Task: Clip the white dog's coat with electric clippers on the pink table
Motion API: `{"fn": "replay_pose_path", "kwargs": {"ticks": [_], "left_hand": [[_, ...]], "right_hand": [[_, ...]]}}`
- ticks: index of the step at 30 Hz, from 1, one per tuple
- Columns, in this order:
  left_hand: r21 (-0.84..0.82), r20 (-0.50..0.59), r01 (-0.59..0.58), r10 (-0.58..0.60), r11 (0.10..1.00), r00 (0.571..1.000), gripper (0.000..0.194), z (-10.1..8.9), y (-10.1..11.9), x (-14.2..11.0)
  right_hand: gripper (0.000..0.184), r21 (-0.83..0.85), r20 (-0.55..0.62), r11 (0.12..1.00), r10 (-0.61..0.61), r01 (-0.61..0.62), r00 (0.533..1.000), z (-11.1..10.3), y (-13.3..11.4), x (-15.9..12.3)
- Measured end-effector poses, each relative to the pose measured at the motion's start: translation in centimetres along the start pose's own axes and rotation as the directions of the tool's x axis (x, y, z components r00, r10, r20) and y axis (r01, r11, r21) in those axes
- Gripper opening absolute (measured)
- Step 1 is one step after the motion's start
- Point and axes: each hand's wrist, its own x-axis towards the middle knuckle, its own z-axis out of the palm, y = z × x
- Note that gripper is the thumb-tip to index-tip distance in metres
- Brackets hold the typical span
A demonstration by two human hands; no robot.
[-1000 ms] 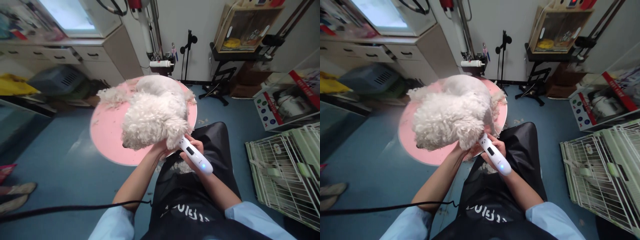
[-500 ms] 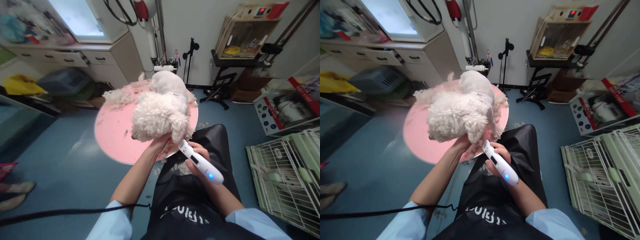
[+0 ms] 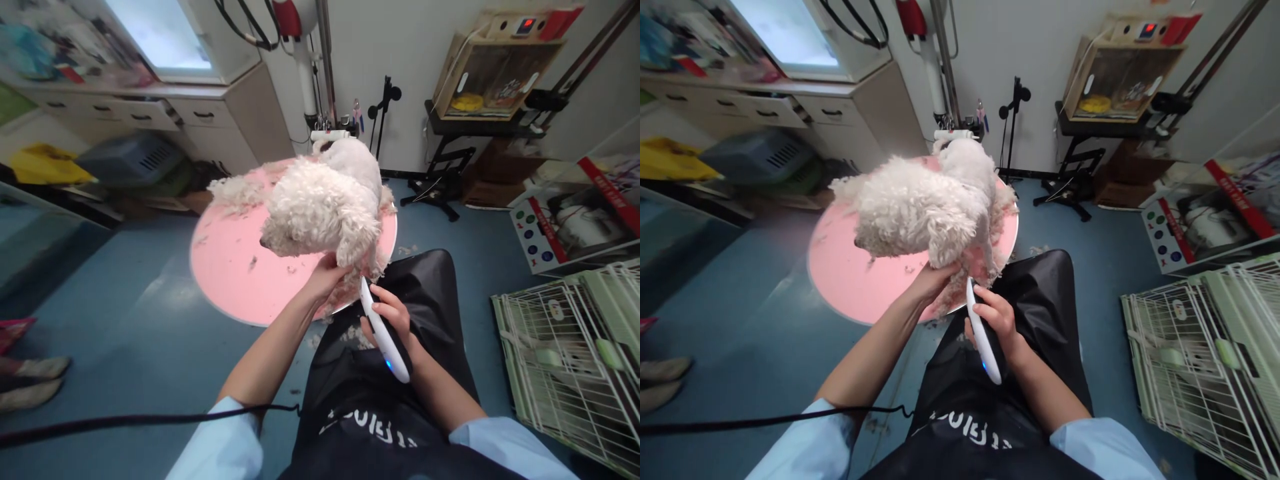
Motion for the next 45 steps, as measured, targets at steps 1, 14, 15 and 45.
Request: {"fn": "replay_pose_path", "kwargs": {"ticks": [1,14,15,45], "left_hand": [[0.019,-0.002,-0.006,0.006,1.000,1.000,0.024,0.0,-0.1,0.1],[0.062,0.037,-0.014,0.012,0.998,0.999,0.033,0.3,0.4,0.0],[0.075,0.035,-0.011,0.008,0.997,0.999,0.032,0.2,0.5,0.0],[-0.074,0.101,0.179,-0.171,0.981,0.980,0.020,2.6,1.7,-0.4]], "right_hand": [[0.056,-0.029,0.018,0.999,-0.013,0.013,1.000,0.1,0.1,-0.1],[0.053,-0.064,0.072,0.998,0.014,-0.009,0.997,0.3,1.3,-0.8],[0.053,-0.030,0.096,0.999,0.031,-0.028,0.995,0.1,1.4,-0.2],[0.051,0.543,-0.111,0.739,0.534,-0.399,0.838,1.8,-2.1,-0.7]]}}
